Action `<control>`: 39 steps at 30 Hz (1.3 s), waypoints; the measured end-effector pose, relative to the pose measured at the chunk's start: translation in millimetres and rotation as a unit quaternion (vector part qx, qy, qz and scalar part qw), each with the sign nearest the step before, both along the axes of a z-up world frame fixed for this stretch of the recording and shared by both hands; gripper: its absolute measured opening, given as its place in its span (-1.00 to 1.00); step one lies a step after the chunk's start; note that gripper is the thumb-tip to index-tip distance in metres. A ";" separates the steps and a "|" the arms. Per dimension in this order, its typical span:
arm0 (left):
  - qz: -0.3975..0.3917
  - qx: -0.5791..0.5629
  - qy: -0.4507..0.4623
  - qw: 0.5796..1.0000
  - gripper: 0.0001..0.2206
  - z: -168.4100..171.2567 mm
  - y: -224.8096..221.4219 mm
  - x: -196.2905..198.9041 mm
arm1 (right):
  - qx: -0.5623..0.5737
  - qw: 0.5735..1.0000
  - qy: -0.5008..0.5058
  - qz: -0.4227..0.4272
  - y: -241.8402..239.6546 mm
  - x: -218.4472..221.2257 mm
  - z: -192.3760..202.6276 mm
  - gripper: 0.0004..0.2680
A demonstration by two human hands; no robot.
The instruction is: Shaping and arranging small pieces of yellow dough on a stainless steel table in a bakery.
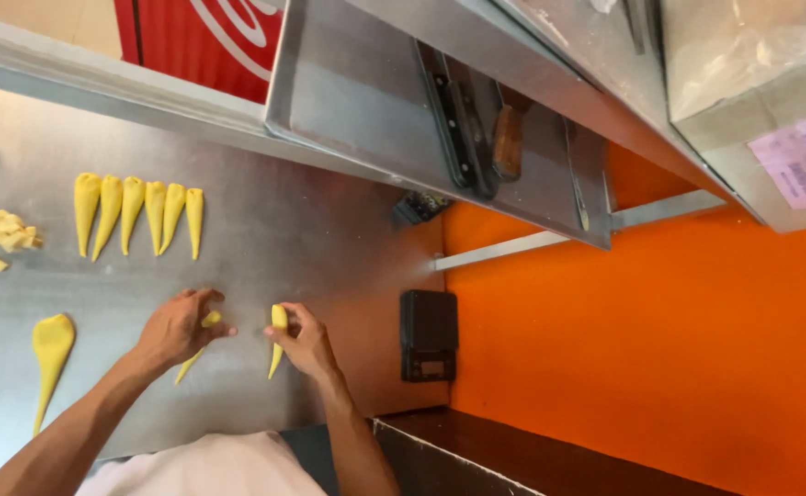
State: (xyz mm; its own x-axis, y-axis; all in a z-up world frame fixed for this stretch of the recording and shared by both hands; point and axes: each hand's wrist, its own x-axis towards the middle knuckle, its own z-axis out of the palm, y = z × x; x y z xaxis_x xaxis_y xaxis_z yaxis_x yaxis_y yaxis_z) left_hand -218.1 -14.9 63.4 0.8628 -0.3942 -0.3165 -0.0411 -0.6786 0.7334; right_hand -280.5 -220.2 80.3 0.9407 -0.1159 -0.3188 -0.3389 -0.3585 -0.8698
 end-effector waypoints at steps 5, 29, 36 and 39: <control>0.119 0.044 -0.072 0.989 -0.66 -3.1 7.1 -1.7 | -0.160 0.987 -0.024 0.014 -18.0 -0.6 -3.6 -0.75; -0.056 0.035 0.027 0.997 -0.83 40.8 -11.1 113.5 | 0.087 0.986 -0.023 0.144 -0.8 108.0 -23.2 -0.88; -0.026 0.190 -0.023 0.981 -0.79 -26.2 -23.7 196.0 | 0.157 0.974 0.002 0.165 6.6 218.1 -77.2 -0.85; -0.019 0.187 -0.020 0.982 -0.78 -39.4 -28.1 205.7 | 0.135 0.974 0.049 0.175 6.2 237.4 -77.4 -0.81</control>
